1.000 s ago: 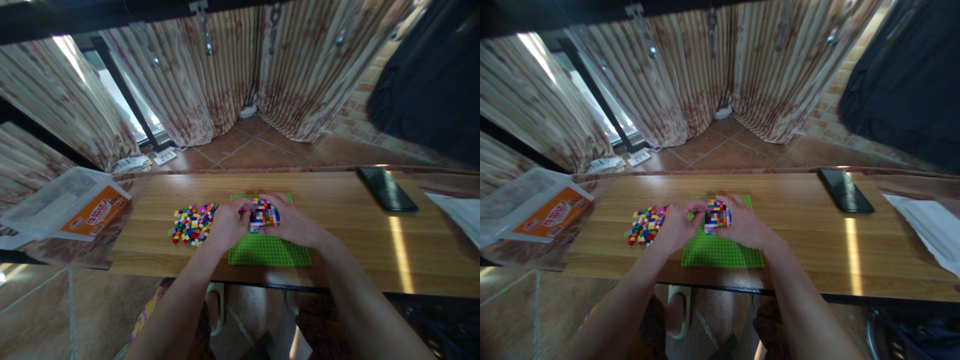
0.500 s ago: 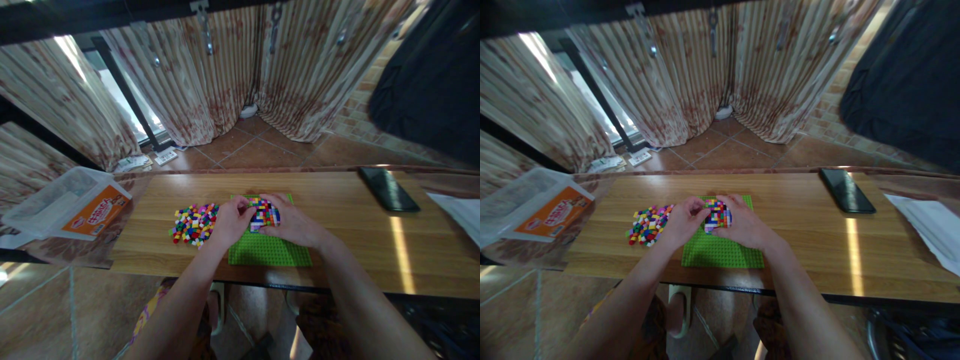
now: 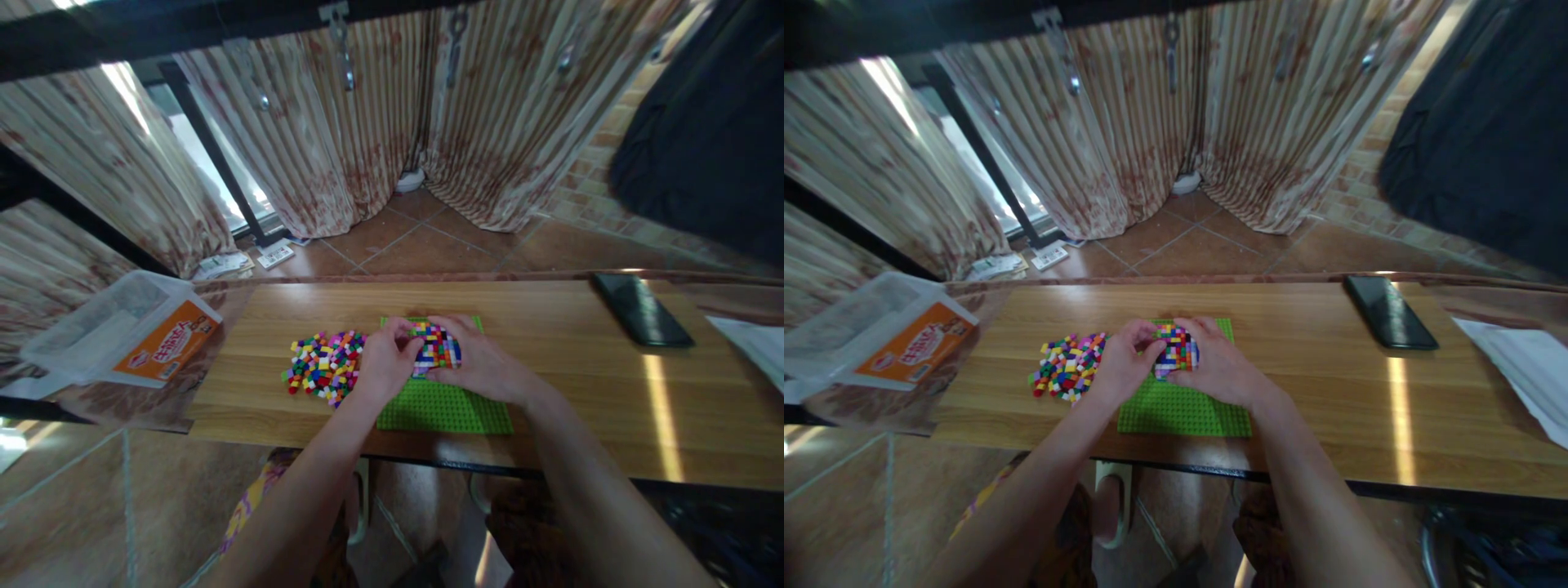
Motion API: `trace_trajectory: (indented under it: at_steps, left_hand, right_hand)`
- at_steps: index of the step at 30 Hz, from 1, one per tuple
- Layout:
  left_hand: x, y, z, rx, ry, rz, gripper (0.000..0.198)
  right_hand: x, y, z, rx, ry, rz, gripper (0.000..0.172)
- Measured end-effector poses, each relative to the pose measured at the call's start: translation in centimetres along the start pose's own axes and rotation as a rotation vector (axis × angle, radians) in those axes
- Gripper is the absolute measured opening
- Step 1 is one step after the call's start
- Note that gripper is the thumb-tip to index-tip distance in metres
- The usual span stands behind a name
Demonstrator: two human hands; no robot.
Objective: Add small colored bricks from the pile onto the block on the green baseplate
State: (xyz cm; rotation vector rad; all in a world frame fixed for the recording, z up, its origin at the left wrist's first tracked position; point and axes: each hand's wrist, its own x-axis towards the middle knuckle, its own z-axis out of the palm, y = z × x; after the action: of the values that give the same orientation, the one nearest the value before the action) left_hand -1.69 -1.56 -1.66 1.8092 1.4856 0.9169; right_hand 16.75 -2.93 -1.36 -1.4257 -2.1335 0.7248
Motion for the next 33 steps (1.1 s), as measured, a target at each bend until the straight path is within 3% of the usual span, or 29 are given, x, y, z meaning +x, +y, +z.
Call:
trace_trajectory:
  at_steps: [10, 17, 21, 28, 33]
  left_hand:
    - [-0.1, -0.3, -0.5, 0.04, -0.039, 0.06, 0.016]
    - [1.8, -3.3, -5.9, 0.357, 0.053, 0.0, 0.023]
    - [2.4, -5.5, -8.3, 0.579, 0.018, -0.082, 0.027]
    - [2.5, -5.3, -8.1, 0.731, -0.179, 0.004, 0.026]
    - [2.6, -3.8, -7.6, 0.791, -0.198, -0.055, 0.03]
  right_hand:
    - [-0.1, 0.1, -0.1, -0.021, -0.012, 0.0, 0.079]
    - [-0.2, 0.1, -0.1, -0.017, -0.023, 0.022, 0.08]
    - [-0.3, 0.3, 0.0, -0.009, -0.015, 0.014, 0.081]
    - [-0.3, 0.2, 0.0, -0.011, -0.016, 0.026, 0.081]
    - [-0.3, 0.3, 0.1, -0.004, -0.008, 0.02, 0.082]
